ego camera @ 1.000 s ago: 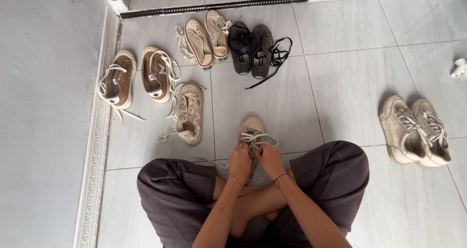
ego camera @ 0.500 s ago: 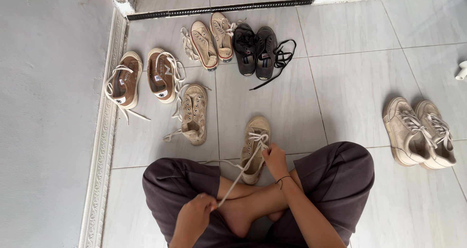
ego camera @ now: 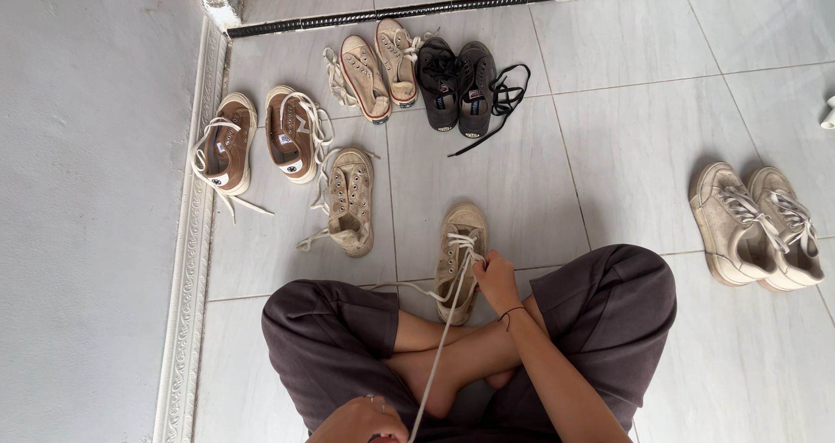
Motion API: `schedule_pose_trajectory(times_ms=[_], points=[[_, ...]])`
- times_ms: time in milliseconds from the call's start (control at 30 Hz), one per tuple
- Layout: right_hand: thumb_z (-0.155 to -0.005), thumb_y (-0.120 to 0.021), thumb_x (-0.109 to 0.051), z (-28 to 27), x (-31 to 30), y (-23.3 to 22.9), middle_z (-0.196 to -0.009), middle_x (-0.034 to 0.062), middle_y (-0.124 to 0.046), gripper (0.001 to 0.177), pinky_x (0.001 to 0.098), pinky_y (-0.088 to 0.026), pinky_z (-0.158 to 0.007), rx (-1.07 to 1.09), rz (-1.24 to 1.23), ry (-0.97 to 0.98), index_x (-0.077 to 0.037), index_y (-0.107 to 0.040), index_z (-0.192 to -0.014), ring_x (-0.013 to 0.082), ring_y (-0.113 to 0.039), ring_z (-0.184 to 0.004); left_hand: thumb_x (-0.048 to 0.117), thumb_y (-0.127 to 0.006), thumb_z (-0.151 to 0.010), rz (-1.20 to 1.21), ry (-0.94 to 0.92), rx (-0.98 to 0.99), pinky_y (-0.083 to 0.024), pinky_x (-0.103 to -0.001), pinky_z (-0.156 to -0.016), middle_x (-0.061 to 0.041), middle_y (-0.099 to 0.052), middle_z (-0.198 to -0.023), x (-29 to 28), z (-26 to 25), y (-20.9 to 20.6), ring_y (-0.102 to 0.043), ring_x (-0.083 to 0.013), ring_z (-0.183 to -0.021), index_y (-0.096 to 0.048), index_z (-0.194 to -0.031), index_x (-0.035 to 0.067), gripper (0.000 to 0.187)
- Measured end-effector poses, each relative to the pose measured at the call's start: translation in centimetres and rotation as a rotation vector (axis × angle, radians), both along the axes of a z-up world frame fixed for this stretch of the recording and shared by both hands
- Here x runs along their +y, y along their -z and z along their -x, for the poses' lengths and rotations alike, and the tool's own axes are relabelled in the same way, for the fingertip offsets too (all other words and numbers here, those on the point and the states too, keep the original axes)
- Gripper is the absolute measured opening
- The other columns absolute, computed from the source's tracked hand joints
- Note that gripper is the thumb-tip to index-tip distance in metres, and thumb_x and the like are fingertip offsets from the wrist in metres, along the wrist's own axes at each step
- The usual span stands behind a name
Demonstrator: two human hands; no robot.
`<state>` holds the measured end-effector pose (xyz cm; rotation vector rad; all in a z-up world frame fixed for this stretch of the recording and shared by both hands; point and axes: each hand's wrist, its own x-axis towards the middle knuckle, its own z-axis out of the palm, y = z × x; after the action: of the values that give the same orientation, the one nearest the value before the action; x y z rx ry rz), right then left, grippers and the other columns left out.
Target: The person sits on the floor and unlaces a pair of beige canvas shoes, then relaces them. They repeat the process on a second pair of beige shoes, threading the laces through the eyelets and tying them.
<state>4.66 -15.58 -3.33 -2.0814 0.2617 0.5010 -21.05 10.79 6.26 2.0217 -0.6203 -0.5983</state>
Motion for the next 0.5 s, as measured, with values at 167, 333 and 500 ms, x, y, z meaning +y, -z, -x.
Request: schedule_pose_trajectory(times_ms=[167, 333, 500], points=[[-0.071, -0.072, -0.002, 1.1, 0.0, -3.1, -0.122, 0.0172, -0.057, 0.035, 0.0492, -0.052, -0.086, -0.768, 0.261, -0.454, -0.005, -0.069, -0.106, 0.0392, -0.059, -0.108, 0.015, -0.073, -0.089, 0.096, 0.041, -0.06, -0.048, -0.037, -0.094, -0.004, -0.075, -0.084, -4.1, -3.8, -5.7, -0.07, -0.0236, -0.084, -0.078, -0.089, 0.011, 0.007], [-0.078, -0.08, -0.01, 2.2, -0.5, -4.9, -0.114, 0.0119, -0.062, 0.015, 0.0433, -0.048, -0.095, -0.852, 0.048, -0.646, -0.007, -0.066, -0.081, 0.0334, -0.057, -0.114, 0.016, -0.068, -0.095, 0.172, 0.192, 0.226, -0.054, -0.034, -0.086, -0.003, -0.074, -0.092, -7.6, -8.4, -6.6, -0.069, -0.0224, -0.085, -0.074, -0.096, 0.012, 0.007], [-0.08, -0.076, -0.009, 2.7, -4.0, -6.2, -0.105, 0.0078, -0.065, 0.012, 0.0393, -0.05, -0.098, -0.416, 0.124, -0.923, -0.005, -0.067, -0.087, 0.0275, -0.06, -0.118, 0.014, -0.068, -0.09, 0.002, -0.31, 0.037, -0.057, -0.038, -0.079, -0.006, -0.074, -0.092, -7.5, -15.3, -0.3, -0.072, -0.0261, -0.087, -0.074, -0.099, 0.01, 0.011]])
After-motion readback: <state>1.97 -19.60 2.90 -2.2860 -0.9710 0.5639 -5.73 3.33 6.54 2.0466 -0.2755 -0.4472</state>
